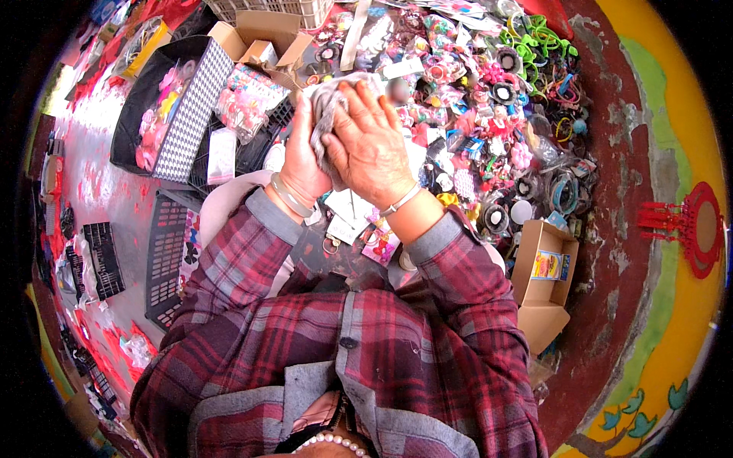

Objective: The person sits on the floor surrounded by boxes of hair accessories and uses a cloth to wipe and clean various items, including a black flower hair clip and a pink glittery hair clip. They handle the items one by one, wiping them down before placing them back into the pile.

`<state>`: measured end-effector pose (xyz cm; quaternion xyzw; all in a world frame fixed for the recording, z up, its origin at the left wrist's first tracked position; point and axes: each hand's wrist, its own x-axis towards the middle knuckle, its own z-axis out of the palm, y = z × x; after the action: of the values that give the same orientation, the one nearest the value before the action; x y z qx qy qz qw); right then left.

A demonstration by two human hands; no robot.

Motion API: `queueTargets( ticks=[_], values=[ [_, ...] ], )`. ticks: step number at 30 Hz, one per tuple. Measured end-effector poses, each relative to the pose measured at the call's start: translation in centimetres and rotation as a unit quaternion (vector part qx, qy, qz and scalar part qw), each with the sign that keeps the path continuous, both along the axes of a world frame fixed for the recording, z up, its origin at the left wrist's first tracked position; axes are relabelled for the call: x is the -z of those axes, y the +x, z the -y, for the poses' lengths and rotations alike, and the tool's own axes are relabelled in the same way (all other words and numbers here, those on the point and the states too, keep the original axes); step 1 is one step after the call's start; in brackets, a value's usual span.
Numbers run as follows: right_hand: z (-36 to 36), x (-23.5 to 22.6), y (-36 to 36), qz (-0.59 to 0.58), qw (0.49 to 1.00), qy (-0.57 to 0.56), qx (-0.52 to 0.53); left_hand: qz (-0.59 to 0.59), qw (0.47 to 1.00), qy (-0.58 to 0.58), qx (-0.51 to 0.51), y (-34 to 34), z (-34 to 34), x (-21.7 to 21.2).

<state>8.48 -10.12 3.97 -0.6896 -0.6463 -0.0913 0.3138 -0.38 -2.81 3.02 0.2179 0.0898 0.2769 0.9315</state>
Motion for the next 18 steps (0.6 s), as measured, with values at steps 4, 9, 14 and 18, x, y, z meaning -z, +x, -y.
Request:
queueTargets(
  ticks=[4, 9, 14, 18],
  values=[
    [-1.1, 0.8, 1.6, -0.051, 0.997, 0.048, 0.030, -0.016, 1.000, -0.006, 0.003, 0.2, 0.8, -0.3],
    [-0.9, 1.9, 2.2, -0.051, 0.995, 0.072, 0.034, 0.060, 0.996, -0.054, 0.027, -0.3, -0.9, 0.2],
    [0.4, 1.1, 0.0, -0.016, 0.997, 0.031, -0.075, 0.013, 0.999, -0.048, -0.021, -0.4, -1.9, 0.9],
    [0.3, 0.4, -0.8, -0.015, 0.993, 0.024, -0.118, 0.184, 0.966, -0.124, 0.130, -1.3, -2.0, 3.9]
  ],
)
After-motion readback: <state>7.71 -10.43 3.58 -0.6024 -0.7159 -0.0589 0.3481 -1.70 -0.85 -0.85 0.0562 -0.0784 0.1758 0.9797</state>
